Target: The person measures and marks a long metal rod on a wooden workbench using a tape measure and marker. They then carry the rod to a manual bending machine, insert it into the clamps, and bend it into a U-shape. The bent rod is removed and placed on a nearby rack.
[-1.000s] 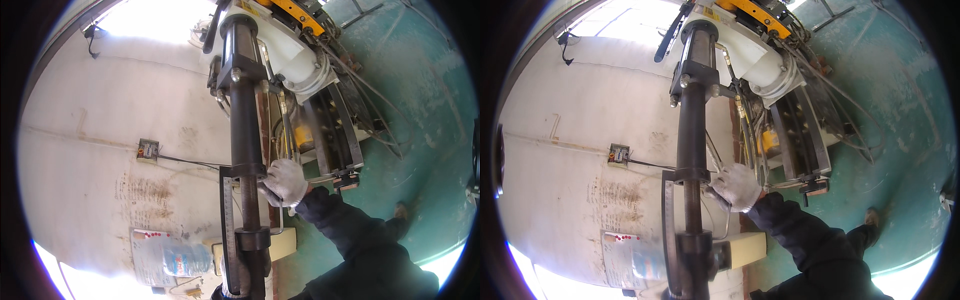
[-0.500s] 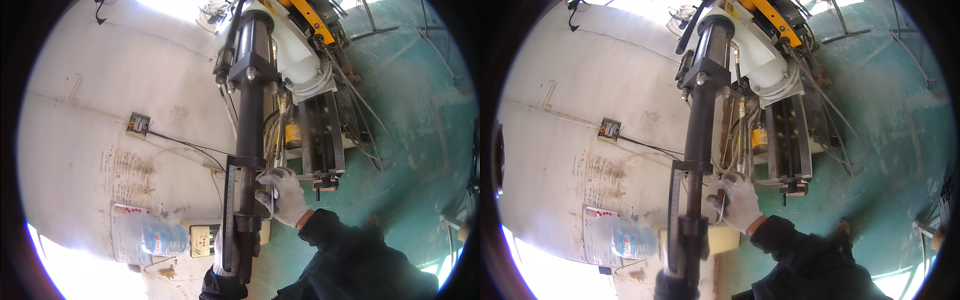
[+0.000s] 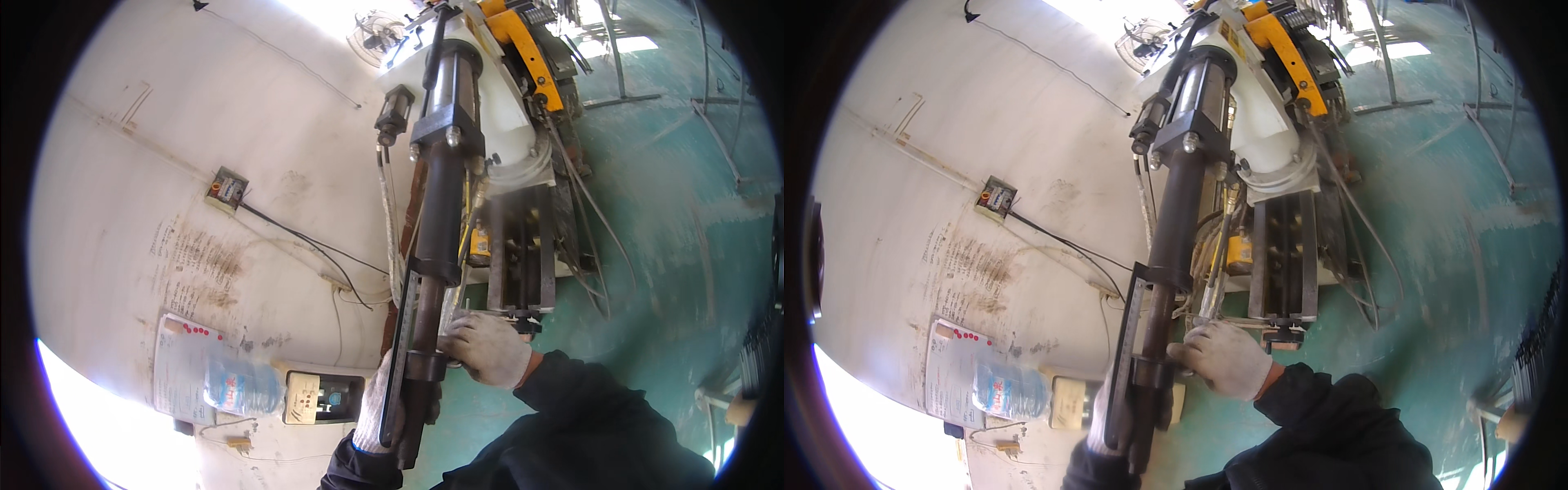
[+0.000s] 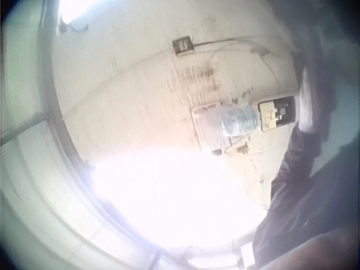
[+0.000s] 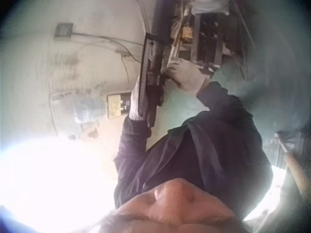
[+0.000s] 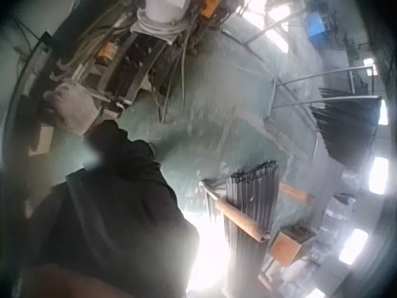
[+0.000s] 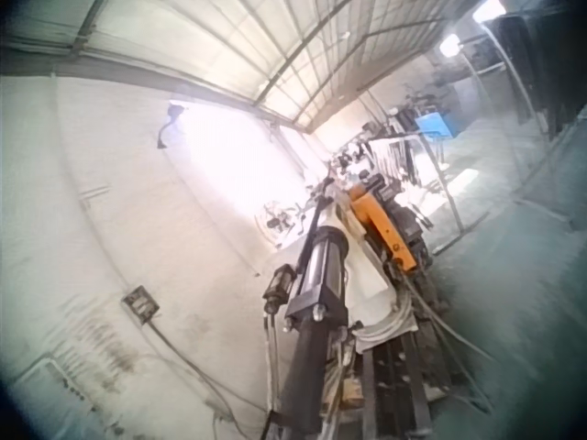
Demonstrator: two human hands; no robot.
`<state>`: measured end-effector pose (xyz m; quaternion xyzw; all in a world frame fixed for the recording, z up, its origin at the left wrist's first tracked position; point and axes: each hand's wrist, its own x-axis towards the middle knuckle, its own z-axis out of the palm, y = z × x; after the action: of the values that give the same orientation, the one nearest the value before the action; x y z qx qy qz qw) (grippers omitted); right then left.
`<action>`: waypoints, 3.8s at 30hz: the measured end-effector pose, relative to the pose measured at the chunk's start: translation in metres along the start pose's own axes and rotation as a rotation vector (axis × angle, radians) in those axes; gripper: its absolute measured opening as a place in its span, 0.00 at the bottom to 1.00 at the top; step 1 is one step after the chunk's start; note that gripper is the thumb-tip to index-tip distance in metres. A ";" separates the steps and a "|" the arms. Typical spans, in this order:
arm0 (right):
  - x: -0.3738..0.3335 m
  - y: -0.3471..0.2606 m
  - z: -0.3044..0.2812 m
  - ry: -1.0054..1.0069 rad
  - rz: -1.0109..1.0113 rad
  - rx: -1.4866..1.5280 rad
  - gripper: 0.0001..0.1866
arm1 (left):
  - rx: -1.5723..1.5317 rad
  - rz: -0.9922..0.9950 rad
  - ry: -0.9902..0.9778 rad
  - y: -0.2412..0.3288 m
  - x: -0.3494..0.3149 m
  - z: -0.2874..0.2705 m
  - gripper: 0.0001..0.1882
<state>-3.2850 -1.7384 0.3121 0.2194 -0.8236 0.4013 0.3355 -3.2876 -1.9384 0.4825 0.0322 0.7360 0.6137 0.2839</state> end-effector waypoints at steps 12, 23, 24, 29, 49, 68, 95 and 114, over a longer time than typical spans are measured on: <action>-0.024 -0.017 -0.030 -0.181 0.473 0.917 0.16 | 0.337 -0.084 0.222 0.052 -0.014 0.051 0.26; 0.037 -0.009 -0.047 -0.548 0.894 1.928 0.44 | 0.303 -0.164 0.324 0.052 -0.015 0.043 0.37; 0.034 -0.010 -0.042 -0.539 0.875 1.972 0.44 | 0.291 -0.171 0.334 0.051 -0.015 0.044 0.37; 0.030 -0.020 -0.035 -0.361 0.895 1.955 0.43 | 0.341 -0.144 0.353 0.052 -0.014 0.046 0.33; 0.050 -0.051 -0.032 -0.182 0.865 1.762 0.38 | 0.358 -0.095 0.321 0.040 -0.015 0.022 0.36; 0.039 -0.033 -0.052 -0.381 0.951 1.707 0.33 | 0.514 -0.013 0.389 0.032 -0.010 0.027 0.30; 0.038 -0.037 -0.035 -0.306 0.930 1.844 0.43 | 0.210 0.002 0.402 0.021 -0.014 0.017 0.27; 0.044 -0.040 -0.049 -0.328 0.993 1.785 0.38 | 0.815 0.288 0.292 0.020 -0.014 0.020 0.23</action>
<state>-3.2715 -1.7262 0.3866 0.0759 -0.2596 0.9244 -0.2689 -3.2731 -1.9216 0.5043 0.1562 0.9378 0.3055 0.0530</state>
